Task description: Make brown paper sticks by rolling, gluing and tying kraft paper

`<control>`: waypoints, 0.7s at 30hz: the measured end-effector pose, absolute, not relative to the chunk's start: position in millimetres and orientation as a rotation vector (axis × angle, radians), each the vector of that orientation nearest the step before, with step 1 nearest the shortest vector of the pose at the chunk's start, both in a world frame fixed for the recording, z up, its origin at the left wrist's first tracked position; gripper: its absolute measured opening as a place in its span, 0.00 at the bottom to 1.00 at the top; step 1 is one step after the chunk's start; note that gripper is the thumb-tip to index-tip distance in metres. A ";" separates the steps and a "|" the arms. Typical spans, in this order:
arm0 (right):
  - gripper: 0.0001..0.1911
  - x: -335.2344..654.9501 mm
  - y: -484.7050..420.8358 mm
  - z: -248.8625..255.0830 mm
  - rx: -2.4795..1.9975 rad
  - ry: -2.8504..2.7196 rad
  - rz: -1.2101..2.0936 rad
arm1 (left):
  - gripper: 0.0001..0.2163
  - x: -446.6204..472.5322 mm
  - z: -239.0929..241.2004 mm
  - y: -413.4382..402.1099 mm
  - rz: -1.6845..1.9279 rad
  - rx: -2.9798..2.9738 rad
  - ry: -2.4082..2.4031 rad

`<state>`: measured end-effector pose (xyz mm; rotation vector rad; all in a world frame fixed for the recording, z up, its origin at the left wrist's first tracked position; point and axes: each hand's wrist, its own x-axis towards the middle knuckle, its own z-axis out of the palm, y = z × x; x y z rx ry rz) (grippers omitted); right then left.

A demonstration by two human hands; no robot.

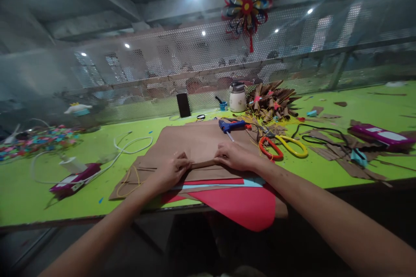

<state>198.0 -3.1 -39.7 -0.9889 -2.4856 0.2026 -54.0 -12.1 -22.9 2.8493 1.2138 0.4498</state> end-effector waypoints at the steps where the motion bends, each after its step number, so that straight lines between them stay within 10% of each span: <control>1: 0.16 200.6 -3.4 -39.7 -1.006 -2.496 0.169 | 0.15 -54.0 -23.2 -10.7 0.438 2.852 1.223; 21: 0.10 201.9 -10.6 -41.6 -0.944 -2.505 0.130 | 0.15 -45.5 -27.9 -19.6 0.437 2.909 1.463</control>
